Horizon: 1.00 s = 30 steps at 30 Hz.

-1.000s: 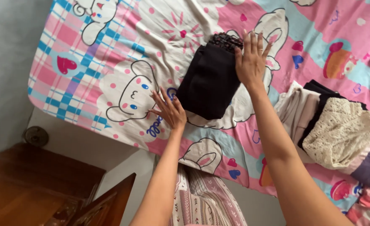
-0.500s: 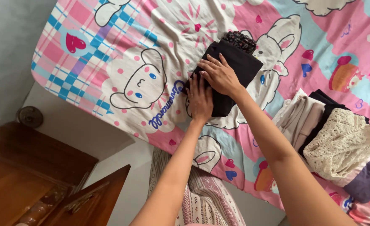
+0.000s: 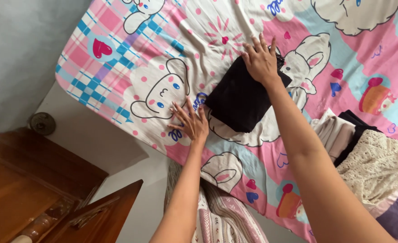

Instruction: The person picks up folded clothes from a bed by hand, carries them to a wardrobe, and places them onto the shelves inside.

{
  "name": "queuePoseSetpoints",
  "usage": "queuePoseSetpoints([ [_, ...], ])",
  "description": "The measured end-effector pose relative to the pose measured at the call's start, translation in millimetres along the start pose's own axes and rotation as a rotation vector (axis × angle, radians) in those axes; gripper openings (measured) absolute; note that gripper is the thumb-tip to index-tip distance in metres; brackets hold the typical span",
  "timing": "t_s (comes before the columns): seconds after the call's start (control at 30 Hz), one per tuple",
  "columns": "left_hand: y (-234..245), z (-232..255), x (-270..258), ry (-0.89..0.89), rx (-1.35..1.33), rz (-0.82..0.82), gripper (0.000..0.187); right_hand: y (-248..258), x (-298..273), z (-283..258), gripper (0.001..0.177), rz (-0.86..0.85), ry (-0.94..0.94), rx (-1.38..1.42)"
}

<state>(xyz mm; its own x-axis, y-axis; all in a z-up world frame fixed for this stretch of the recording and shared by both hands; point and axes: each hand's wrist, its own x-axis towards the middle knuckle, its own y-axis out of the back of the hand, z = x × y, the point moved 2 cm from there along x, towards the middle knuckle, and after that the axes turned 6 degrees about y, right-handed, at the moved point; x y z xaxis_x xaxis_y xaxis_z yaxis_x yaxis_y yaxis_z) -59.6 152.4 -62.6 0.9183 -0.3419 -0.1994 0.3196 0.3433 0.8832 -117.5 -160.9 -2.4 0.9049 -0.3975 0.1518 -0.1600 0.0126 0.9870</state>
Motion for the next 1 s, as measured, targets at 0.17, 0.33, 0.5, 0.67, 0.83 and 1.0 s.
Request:
queuePoseSetpoints([
  [0.17, 17, 20, 5, -0.075, -0.264, -0.04, 0.056, -9, 5, -13, 0.034, -0.198, 0.146, 0.25],
  [0.33, 26, 68, 26, -0.3, -0.452, -0.077, 0.069, -17, 8, -29, 0.033, -0.198, 0.207, 0.208],
  [0.5, 22, 93, 40, -0.383, -0.312, -0.216, 0.101, -10, 14, -32, 0.032, -0.194, 0.214, 0.17],
  [0.67, 24, 101, 41, -0.317, -0.124, -0.432, 0.117, -3, 8, -29, 0.033, -0.207, 0.209, 0.097],
  [0.83, 23, 105, 46, -0.304, -0.077, -0.463, 0.12, -7, -1, -25, 0.03, 0.003, 0.281, 0.04],
  [1.0, 27, 110, 52, -0.32, -0.08, -0.534, 0.115, 7, -2, -30, 0.022, 0.113, 0.29, -0.023],
])
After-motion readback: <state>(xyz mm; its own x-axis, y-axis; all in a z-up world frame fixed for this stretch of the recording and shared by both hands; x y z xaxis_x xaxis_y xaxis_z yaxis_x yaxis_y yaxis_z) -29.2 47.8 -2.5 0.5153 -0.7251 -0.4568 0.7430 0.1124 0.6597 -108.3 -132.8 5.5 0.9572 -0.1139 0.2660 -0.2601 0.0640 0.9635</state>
